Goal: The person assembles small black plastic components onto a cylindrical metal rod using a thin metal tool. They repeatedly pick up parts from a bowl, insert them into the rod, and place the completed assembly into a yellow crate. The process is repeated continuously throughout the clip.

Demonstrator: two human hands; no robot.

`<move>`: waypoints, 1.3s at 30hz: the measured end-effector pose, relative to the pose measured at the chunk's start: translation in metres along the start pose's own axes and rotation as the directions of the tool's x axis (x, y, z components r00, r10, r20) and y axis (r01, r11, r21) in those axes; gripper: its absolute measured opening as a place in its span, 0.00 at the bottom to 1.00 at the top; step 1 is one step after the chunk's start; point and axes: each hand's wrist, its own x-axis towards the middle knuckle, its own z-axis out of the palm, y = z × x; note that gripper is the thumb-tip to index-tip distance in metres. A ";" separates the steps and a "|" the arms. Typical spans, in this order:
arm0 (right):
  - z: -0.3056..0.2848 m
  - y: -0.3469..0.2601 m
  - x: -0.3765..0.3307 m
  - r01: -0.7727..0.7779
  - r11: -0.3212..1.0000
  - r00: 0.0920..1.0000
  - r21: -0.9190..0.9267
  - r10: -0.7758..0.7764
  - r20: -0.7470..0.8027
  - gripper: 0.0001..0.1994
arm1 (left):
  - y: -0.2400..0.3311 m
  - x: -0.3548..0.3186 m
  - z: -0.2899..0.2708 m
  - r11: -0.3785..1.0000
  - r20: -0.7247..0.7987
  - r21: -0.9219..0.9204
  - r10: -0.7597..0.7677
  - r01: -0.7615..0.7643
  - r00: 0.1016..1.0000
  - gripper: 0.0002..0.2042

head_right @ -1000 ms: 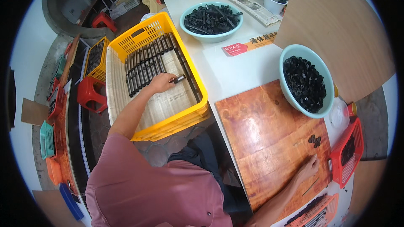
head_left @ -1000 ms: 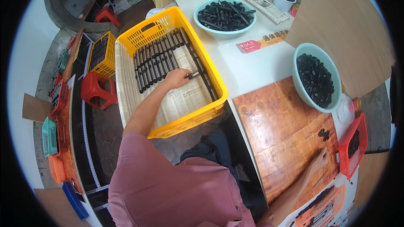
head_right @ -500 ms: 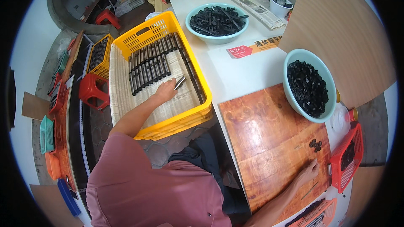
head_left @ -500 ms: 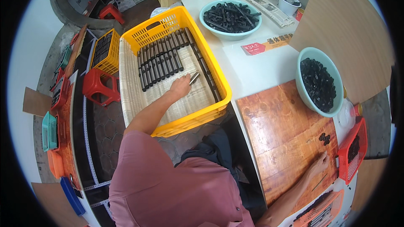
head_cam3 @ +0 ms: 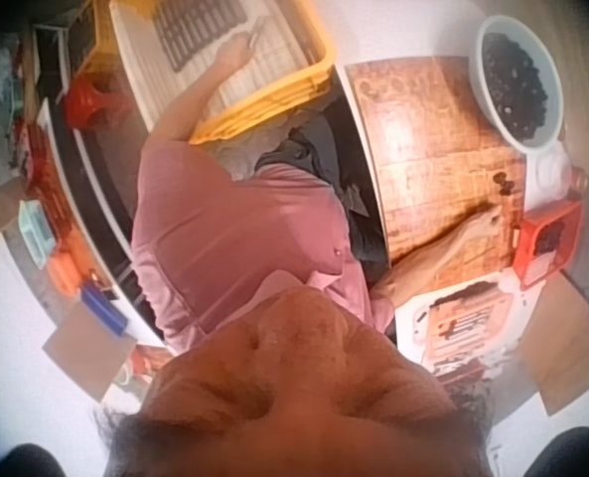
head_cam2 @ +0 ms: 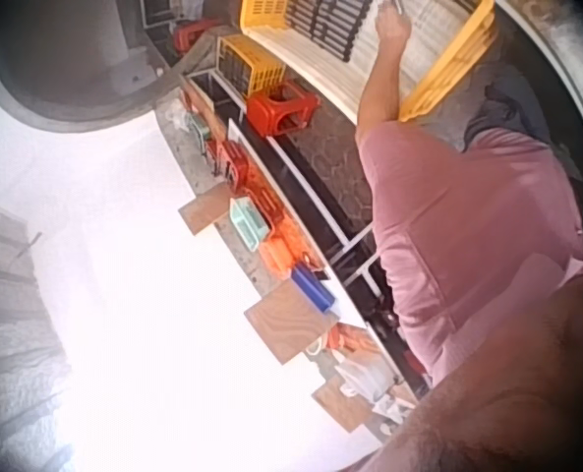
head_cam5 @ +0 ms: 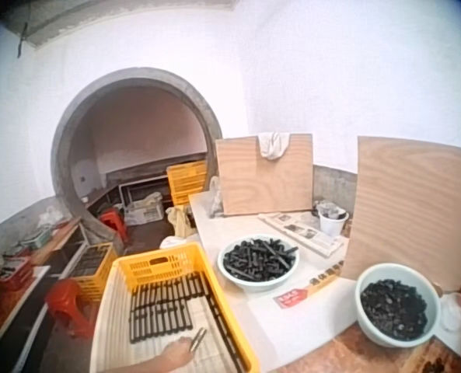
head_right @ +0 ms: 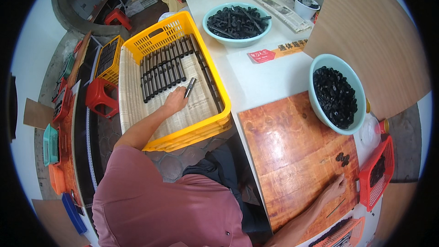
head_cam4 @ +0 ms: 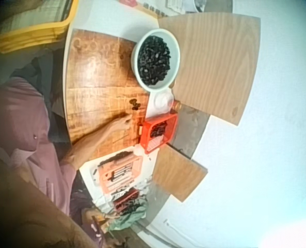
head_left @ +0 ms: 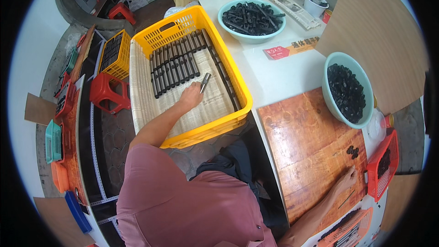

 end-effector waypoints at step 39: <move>0.006 -0.017 -0.003 0.027 0.999 0.998 -0.028 -0.026 0.050 0.21 | -0.043 0.173 -0.002 0.714 0.115 -0.216 -0.659 0.666 0.744 0.32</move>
